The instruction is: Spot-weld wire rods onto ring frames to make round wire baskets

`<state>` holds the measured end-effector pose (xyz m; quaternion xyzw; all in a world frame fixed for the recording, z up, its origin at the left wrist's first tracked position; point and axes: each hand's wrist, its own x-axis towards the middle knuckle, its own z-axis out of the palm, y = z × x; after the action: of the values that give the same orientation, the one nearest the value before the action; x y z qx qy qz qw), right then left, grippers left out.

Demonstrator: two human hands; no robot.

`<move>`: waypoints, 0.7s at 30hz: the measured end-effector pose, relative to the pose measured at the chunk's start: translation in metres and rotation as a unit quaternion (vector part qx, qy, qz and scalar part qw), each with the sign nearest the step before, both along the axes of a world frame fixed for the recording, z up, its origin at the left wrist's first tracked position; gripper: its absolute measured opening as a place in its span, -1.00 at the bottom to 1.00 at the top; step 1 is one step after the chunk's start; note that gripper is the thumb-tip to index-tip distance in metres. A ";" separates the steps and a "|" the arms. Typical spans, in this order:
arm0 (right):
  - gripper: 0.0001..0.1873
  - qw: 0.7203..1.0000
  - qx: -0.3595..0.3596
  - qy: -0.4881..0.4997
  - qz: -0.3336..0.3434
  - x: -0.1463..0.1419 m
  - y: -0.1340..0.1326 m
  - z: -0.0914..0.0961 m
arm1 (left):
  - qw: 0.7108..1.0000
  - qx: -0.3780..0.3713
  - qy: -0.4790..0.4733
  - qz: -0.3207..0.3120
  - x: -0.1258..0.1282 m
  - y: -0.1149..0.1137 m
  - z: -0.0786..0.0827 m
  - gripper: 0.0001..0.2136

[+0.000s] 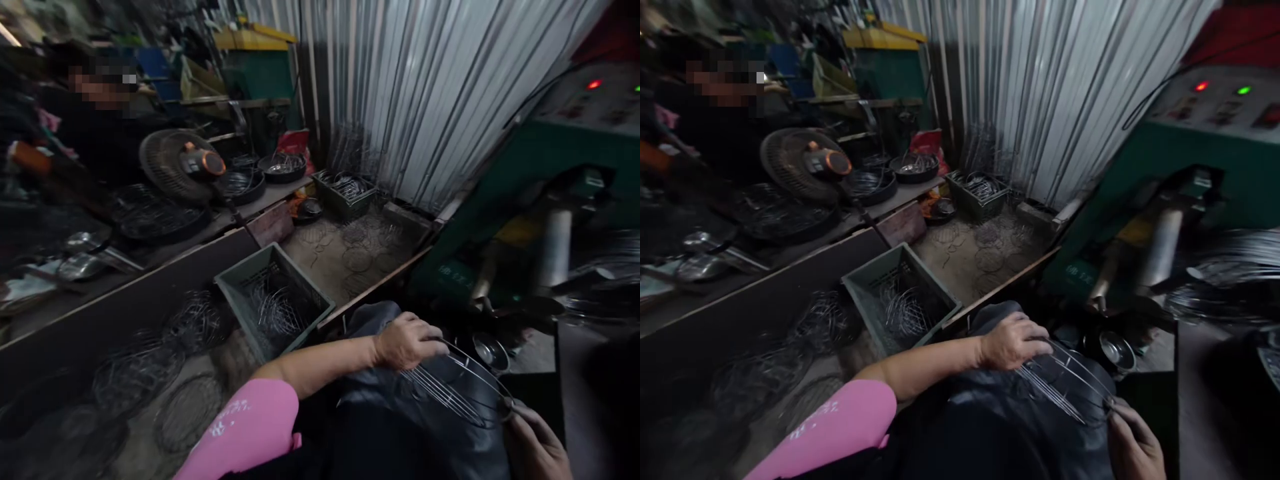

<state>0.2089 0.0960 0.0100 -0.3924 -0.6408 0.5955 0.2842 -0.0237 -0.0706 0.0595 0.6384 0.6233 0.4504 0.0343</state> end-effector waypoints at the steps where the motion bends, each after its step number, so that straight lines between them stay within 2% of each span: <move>1: -0.77 1.000 -0.024 0.010 -0.010 -0.002 0.000 -0.001 | 1.000 -0.013 0.011 0.014 0.002 0.001 0.001 -0.78; 3: -0.74 0.997 -0.059 0.036 -0.029 -0.006 0.003 -0.006 | 0.999 -0.037 0.026 0.027 0.006 0.002 0.002 -0.78; 5: -0.72 0.996 -0.066 0.055 -0.037 -0.008 0.006 -0.013 | 0.999 -0.039 0.032 0.014 0.009 0.004 -0.002 -0.80; 8: -0.73 0.996 -0.057 0.061 -0.026 -0.009 0.008 -0.024 | 0.998 -0.032 0.054 -0.013 0.010 0.006 -0.014 -0.66; 10: -0.73 0.998 -0.041 0.052 -0.017 -0.008 0.007 -0.026 | 0.997 -0.038 0.058 -0.020 0.008 0.008 -0.022 -0.68; 12: -0.70 0.999 -0.010 0.033 -0.009 -0.006 0.006 -0.024 | 0.998 -0.055 0.030 -0.029 0.007 0.010 -0.026 -0.74; 16: -0.69 0.998 0.060 -0.015 0.011 -0.001 0.004 -0.014 | 0.989 -0.105 -0.098 -0.046 0.005 0.016 -0.026 -0.74; 21: -0.71 0.986 0.156 0.015 -0.051 -0.005 -0.012 0.003 | 0.976 -0.134 -0.165 -0.042 0.009 0.022 -0.025 -0.74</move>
<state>0.2039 0.0844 0.0132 -0.3669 -0.7006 0.4787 0.3813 -0.0149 -0.0490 0.0347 0.5705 0.6361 0.4601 0.2414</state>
